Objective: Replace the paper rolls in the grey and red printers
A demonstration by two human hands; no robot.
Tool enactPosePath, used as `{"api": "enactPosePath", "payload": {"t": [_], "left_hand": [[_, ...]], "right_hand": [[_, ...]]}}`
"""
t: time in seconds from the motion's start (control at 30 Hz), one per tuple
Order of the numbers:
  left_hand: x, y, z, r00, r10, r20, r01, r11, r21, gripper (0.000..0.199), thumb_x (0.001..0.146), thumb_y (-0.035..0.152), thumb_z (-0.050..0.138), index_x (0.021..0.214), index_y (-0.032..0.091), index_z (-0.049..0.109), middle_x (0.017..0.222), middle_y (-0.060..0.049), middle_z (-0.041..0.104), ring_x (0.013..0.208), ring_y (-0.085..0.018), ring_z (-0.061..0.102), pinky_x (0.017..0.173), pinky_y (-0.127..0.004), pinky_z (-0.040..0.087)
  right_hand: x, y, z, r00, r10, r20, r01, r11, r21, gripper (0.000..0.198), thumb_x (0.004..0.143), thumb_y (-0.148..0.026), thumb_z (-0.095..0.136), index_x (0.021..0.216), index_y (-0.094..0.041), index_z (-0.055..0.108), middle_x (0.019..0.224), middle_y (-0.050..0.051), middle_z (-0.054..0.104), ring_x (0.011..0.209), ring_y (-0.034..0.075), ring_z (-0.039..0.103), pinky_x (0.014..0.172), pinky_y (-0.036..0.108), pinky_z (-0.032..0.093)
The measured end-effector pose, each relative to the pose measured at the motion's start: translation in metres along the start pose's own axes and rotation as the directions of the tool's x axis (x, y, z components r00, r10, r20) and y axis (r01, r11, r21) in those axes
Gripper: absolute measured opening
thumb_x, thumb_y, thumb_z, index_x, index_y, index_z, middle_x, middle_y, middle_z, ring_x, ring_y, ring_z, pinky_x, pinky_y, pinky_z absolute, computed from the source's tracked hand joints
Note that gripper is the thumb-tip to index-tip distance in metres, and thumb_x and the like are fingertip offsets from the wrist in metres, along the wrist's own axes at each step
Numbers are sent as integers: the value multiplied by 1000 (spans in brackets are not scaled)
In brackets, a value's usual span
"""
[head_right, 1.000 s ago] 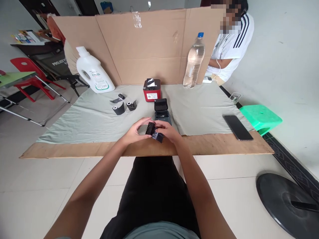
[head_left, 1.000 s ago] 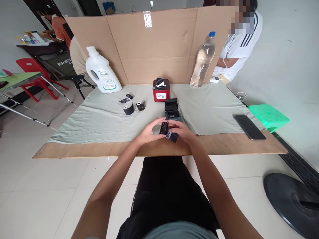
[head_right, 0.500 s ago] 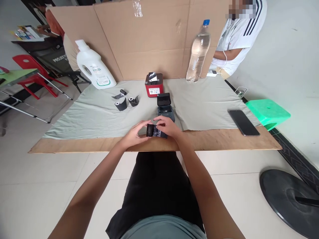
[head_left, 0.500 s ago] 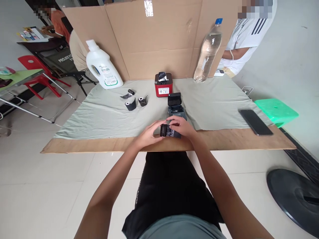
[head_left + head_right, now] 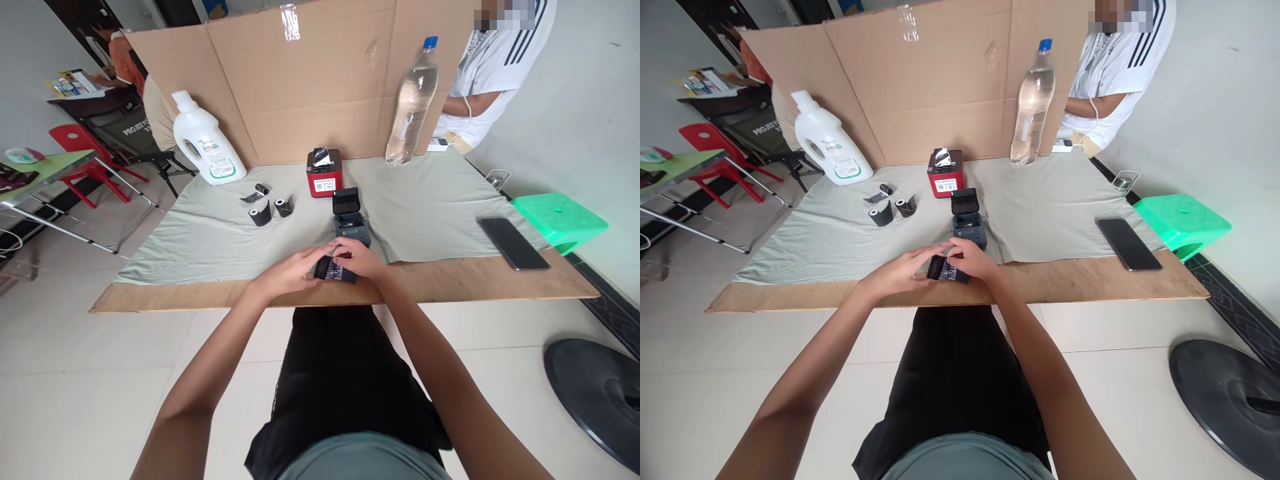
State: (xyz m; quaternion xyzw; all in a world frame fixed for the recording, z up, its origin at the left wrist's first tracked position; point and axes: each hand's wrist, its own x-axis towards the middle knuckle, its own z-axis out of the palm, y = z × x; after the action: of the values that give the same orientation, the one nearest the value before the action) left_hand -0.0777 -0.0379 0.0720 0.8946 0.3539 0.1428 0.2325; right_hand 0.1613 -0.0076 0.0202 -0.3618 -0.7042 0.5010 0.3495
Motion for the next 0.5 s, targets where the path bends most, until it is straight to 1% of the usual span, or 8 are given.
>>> {"api": "enactPosePath", "payload": {"t": [0.1, 0.23, 0.33, 0.4, 0.5], "left_hand": [[2, 0, 6, 999, 43, -6, -43, 998, 40, 81, 86, 13, 65, 159, 36, 39, 148, -8, 59, 127, -29, 64, 95, -37, 61], [1, 2, 12, 995, 82, -63, -78, 995, 59, 87, 82, 9, 64, 160, 35, 37, 140, -8, 62, 130, -29, 60, 106, -42, 56], [1, 5, 15, 994, 32, -101, -27, 998, 52, 89, 81, 10, 65, 161, 35, 35, 137, -8, 63, 129, -30, 59, 107, -44, 56], [2, 5, 16, 993, -2, -120, 7, 999, 45, 91, 81, 10, 64, 163, 34, 31, 139, -8, 62, 130, -30, 58, 106, -45, 56], [4, 2, 17, 992, -2, -128, 11, 997, 71, 96, 81, 7, 62, 165, 33, 25, 139, -8, 61, 131, -30, 56, 106, -45, 55]], "right_hand": [[1, 1, 0, 1000, 12, -7, -12, 999, 31, 29, 81, -19, 64, 110, -19, 63, 92, 2, 75, 97, 22, 70, 85, 33, 50], [1, 1, 0, 999, 46, 10, -46, 997, 56, 32, 79, -19, 66, 111, -19, 63, 90, 2, 75, 92, 21, 70, 82, 32, 50], [0, 3, 0, 998, 50, 31, -53, 993, 106, 35, 79, -20, 67, 114, -19, 62, 91, 1, 74, 92, 20, 70, 83, 32, 51], [0, 4, -1, 998, 45, 32, -49, 990, 130, 39, 79, -21, 68, 118, -20, 62, 91, 0, 71, 89, 19, 69, 80, 31, 51], [0, 5, -2, 1000, 26, 13, -27, 989, 142, 42, 80, -21, 68, 121, -20, 61, 89, -1, 69, 84, 17, 67, 75, 29, 50]]}}
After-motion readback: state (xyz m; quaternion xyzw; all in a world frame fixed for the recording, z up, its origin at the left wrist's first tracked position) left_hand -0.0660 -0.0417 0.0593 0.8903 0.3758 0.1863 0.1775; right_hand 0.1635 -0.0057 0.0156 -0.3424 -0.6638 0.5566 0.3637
